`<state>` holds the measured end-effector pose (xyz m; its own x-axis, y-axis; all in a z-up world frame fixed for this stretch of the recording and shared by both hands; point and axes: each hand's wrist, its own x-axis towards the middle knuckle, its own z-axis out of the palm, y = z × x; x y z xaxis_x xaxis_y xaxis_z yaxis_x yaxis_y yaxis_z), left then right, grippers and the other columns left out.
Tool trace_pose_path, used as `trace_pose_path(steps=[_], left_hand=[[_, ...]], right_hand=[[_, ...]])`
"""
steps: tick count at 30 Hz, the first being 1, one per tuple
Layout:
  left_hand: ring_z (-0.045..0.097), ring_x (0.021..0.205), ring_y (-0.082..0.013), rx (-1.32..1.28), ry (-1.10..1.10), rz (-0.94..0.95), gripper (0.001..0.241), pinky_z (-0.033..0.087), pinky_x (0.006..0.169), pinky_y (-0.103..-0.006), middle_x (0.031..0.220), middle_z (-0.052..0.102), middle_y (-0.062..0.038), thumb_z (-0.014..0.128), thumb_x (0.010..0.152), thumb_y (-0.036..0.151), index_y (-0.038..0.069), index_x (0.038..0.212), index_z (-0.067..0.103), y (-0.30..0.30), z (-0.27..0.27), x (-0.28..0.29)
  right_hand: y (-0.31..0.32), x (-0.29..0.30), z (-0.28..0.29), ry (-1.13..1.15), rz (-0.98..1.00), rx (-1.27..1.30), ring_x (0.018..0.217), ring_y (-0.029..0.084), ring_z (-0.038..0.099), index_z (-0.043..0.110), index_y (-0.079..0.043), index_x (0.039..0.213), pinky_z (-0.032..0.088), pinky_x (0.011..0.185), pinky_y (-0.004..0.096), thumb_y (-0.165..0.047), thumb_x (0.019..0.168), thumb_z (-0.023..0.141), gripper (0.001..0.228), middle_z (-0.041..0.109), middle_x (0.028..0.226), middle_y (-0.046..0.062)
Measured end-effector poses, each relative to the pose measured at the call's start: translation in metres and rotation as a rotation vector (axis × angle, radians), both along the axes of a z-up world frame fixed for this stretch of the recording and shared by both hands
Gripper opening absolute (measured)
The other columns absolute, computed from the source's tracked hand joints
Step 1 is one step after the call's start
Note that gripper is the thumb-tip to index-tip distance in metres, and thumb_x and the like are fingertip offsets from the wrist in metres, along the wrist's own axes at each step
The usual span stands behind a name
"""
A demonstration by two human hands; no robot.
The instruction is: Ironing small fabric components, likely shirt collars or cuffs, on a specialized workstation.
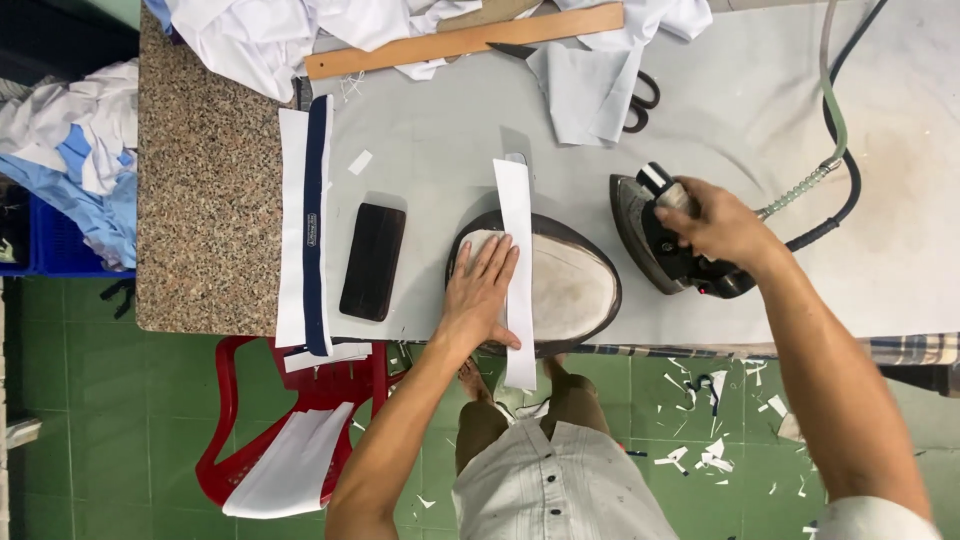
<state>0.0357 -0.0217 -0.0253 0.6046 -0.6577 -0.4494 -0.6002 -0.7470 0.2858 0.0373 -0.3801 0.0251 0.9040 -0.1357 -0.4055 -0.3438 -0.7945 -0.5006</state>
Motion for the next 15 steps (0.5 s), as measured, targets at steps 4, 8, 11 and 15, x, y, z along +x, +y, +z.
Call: trace_pose_path(steps=[4,8,11,15], left_hand=[[0.005,0.158,-0.0318,0.000,-0.049,-0.036,0.155,-0.009,0.125,-0.0592,0.172,0.007,-0.017,0.083,0.046,0.080,0.004,0.163,0.013,0.002,0.004,0.005],[0.005,0.158,-0.0326,-0.034,-0.092,-0.056,0.158,-0.006,0.125,-0.0622,0.171,0.008,-0.018,0.080,0.045,0.084,0.003,0.162,0.011,0.006,0.001,0.001],[0.003,0.159,-0.0327,-0.085,-0.109,-0.072,0.160,-0.007,0.124,-0.0625,0.171,0.006,-0.019,0.075,0.047,0.088,0.001,0.163,0.008,0.013,-0.007,-0.001],[0.003,0.159,-0.0353,-0.159,-0.061,-0.083,0.164,-0.005,0.125,-0.0619,0.171,0.007,-0.022,0.079,0.045,0.086,-0.002,0.162,0.004,0.016,-0.021,0.002]], right_hand=[[0.044,-0.014,0.042,0.119,-0.154,0.022,0.102,0.035,0.071,0.052,-0.017,0.153,0.053,0.091,0.049,-0.039,0.090,0.075,0.070,0.071,0.119,0.020],[0.111,-0.050,0.112,0.085,-0.101,-0.046,0.116,0.054,0.062,0.041,-0.013,0.154,0.048,0.101,0.062,-0.048,0.100,0.057,0.067,0.067,0.119,0.036],[0.159,-0.059,0.112,0.106,-0.135,-0.072,0.111,0.052,0.066,0.043,-0.011,0.151,0.052,0.095,0.061,-0.047,0.101,0.054,0.062,0.069,0.115,0.034],[0.197,-0.062,0.087,0.170,-0.158,-0.097,0.104,0.050,0.071,0.046,-0.009,0.145,0.057,0.087,0.059,-0.046,0.104,0.051,0.056,0.072,0.109,0.031]])
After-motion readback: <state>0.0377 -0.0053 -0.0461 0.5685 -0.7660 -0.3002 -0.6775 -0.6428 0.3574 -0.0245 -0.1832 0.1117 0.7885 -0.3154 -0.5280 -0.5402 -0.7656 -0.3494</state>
